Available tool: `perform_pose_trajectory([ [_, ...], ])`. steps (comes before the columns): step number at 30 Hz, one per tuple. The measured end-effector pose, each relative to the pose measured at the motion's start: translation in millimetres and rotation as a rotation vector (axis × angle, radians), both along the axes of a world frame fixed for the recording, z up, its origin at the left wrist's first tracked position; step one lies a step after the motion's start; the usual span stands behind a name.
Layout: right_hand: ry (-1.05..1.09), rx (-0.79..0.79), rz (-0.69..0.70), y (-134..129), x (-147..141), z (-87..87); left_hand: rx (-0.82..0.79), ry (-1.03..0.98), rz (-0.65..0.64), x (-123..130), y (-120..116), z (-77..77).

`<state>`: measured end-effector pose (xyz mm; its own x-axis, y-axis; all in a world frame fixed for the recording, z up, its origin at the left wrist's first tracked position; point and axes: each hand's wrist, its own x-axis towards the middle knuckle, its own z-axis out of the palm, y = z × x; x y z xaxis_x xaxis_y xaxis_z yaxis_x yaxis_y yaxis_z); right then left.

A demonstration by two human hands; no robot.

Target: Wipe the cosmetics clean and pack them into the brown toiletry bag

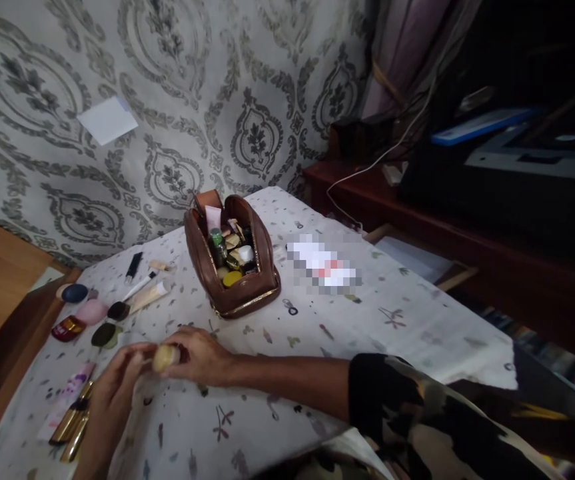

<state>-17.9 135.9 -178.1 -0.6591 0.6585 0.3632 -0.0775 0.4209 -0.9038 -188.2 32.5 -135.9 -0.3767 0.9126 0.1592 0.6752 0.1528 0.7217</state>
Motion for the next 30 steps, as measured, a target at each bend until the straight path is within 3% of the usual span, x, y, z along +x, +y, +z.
perform_pose_trajectory([
  [5,0.045,-0.205,-0.149,5,2,4.4,0.001,0.529,0.051,-8,14,-10.0],
  [8,0.049,-0.236,-0.178,7,3,7.1,-0.039,0.583,-0.007,-4,15,-12.2],
  [11,0.053,-0.236,-0.169,7,4,7.9,-0.002,0.492,0.006,3,11,-5.4],
  [16,0.030,-0.221,-0.158,5,3,7.4,0.161,0.171,0.167,29,6,14.9],
  [19,-0.017,-0.093,-0.130,1,2,7.0,0.236,0.110,0.067,53,11,17.6],
  [23,-0.071,0.030,-0.075,-2,3,7.6,0.159,0.144,-0.046,73,24,8.0],
  [27,0.011,-0.070,-0.045,0,4,8.4,0.162,-0.001,0.048,67,34,4.5],
  [30,0.122,-0.223,0.043,-1,5,8.7,0.180,-0.255,0.163,60,39,5.8],
])
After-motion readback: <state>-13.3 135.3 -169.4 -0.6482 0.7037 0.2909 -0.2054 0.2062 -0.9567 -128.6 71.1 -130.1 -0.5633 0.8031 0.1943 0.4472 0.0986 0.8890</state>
